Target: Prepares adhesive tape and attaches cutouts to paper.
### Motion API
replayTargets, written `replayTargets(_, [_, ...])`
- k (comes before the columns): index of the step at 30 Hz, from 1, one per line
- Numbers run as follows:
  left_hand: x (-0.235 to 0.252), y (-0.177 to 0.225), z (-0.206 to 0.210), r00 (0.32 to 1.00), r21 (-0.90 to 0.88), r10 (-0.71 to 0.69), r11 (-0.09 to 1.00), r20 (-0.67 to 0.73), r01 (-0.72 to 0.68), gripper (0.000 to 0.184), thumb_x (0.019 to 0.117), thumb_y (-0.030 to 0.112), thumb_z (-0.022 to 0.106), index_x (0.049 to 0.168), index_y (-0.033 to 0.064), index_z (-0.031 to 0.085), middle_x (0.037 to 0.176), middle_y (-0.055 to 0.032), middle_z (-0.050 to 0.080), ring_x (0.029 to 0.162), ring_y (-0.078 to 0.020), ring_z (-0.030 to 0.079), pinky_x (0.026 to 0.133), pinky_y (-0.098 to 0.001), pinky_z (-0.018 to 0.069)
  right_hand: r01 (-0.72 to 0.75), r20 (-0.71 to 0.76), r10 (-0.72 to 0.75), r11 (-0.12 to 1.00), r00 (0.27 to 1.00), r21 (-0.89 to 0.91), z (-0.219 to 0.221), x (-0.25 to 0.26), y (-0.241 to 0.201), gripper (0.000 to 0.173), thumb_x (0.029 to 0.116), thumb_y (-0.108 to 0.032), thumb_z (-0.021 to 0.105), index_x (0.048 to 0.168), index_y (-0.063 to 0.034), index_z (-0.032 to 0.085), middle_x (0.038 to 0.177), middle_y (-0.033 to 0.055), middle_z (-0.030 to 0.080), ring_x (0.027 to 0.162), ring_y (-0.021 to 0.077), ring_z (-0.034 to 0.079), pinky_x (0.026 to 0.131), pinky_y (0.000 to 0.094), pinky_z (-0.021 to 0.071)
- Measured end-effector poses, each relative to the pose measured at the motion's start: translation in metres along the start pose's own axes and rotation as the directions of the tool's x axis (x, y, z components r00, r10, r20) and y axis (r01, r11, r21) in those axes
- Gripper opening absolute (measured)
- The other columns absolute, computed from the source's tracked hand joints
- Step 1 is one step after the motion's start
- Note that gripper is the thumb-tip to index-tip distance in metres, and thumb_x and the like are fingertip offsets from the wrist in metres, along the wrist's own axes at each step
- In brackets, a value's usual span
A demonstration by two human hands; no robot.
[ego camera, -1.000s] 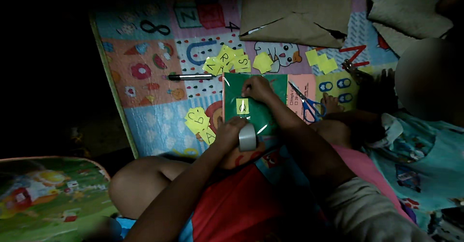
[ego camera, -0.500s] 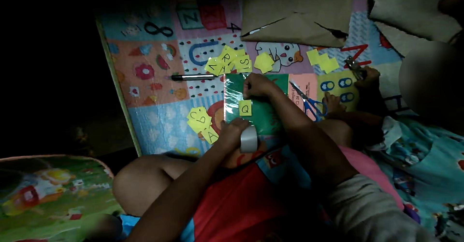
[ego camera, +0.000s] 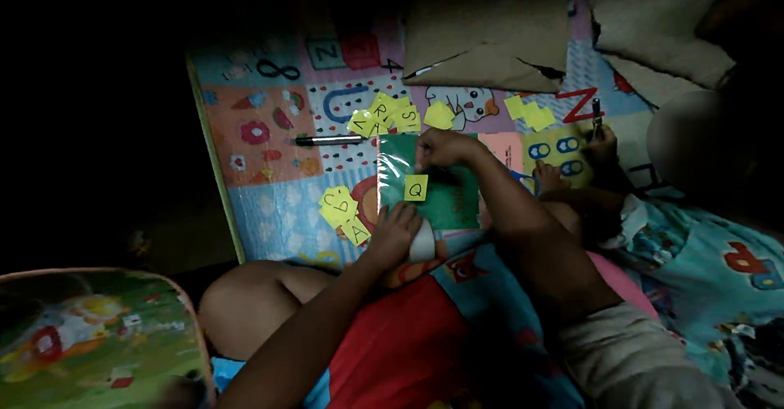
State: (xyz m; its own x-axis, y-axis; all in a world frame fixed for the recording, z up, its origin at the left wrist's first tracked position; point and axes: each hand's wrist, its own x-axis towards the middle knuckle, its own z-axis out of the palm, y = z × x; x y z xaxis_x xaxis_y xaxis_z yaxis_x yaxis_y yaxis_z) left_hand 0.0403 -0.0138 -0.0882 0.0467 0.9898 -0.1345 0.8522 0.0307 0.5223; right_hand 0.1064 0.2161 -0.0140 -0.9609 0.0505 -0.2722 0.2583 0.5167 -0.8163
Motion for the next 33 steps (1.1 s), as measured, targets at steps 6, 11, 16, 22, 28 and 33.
replayTargets(6, [-0.01, 0.004, 0.006, 0.984, 0.157, 0.114, 0.983, -0.139, -0.092, 0.034, 0.0911, -0.005, 0.062, 0.124, -0.0013, 0.069, 0.125, -0.0294, 0.063, 0.118, -0.0506, 0.059, 0.093, -0.0646, 0.0471, -0.295, 0.06, 0.291, 0.952, 0.955, 0.081, 0.001, -0.005, -0.015, 0.014, 0.0977, -0.004, 0.066, 0.101, 0.0088, 0.062, 0.085, 0.0118, 0.06, 0.075, 0.016, 0.058, 0.075, 0.0347, 0.0516])
replayTargets(11, [-0.012, 0.008, 0.0, 0.993, 0.173, 0.094, 0.982, -0.075, -0.079, 0.042, 0.0888, -0.004, 0.065, 0.131, -0.0012, 0.065, 0.128, -0.0305, 0.06, 0.12, -0.0506, 0.058, 0.094, -0.0644, 0.0459, -0.274, 0.042, 0.271, 0.955, 0.962, 0.117, 0.007, -0.017, -0.019, 0.014, 0.0989, -0.003, 0.064, 0.105, 0.0099, 0.06, 0.084, 0.0117, 0.06, 0.073, 0.0145, 0.057, 0.074, 0.0325, 0.0514])
replayTargets(16, [-0.021, 0.009, -0.011, 0.99, 0.038, 0.113, 0.993, -0.081, -0.11, 0.048, 0.0867, -0.004, 0.068, 0.134, -0.0026, 0.062, 0.129, -0.0304, 0.06, 0.122, -0.0512, 0.056, 0.099, -0.0658, 0.0429, -0.236, -0.003, 0.238, 0.967, 0.971, 0.099, 0.009, -0.028, -0.031, 0.015, 0.1001, -0.002, 0.061, 0.107, 0.0105, 0.059, 0.086, 0.0134, 0.061, 0.074, 0.0153, 0.058, 0.075, 0.0338, 0.052])
replayTargets(22, [-0.012, 0.003, -0.024, 0.835, -0.534, -0.31, 0.845, -0.454, 0.024, 0.079, 0.0735, 0.01, 0.085, 0.134, -0.0141, 0.041, 0.144, -0.0349, 0.042, 0.133, -0.0444, 0.046, 0.104, -0.0546, 0.0442, -0.184, -0.021, 0.185, 0.982, 0.983, 0.029, 0.014, -0.04, -0.048, 0.014, 0.1005, -0.004, 0.062, 0.104, 0.0094, 0.059, 0.079, 0.0112, 0.059, 0.069, 0.0141, 0.056, 0.071, 0.0326, 0.0504])
replayTargets(28, [0.011, 0.017, -0.031, 0.89, -0.679, -0.361, 0.73, -0.278, 0.084, 0.032, 0.0911, 0.006, 0.074, 0.119, -0.0085, 0.068, 0.116, -0.0245, 0.07, 0.113, -0.0341, 0.066, 0.103, -0.0508, 0.0487, -0.158, -0.076, 0.152, 0.984, 0.985, -0.078, 0.018, -0.051, -0.067, 0.015, 0.1, -0.005, 0.064, 0.107, 0.008, 0.062, 0.083, 0.0131, 0.062, 0.072, 0.0186, 0.056, 0.073, 0.0379, 0.0496])
replayTargets(33, [0.013, 0.021, -0.03, 0.872, -0.625, -0.35, 0.778, -0.343, 0.066, 0.014, 0.0915, 0.004, 0.073, 0.096, -0.0087, 0.073, 0.094, -0.0216, 0.072, 0.089, -0.0288, 0.069, 0.088, -0.0479, 0.054, -0.126, -0.204, 0.09, 0.977, 0.975, -0.169, 0.022, -0.063, -0.075, 0.013, 0.0978, -0.002, 0.065, 0.104, 0.0065, 0.072, 0.098, 0.019, 0.072, 0.091, 0.0288, 0.068, 0.088, 0.0469, 0.0523])
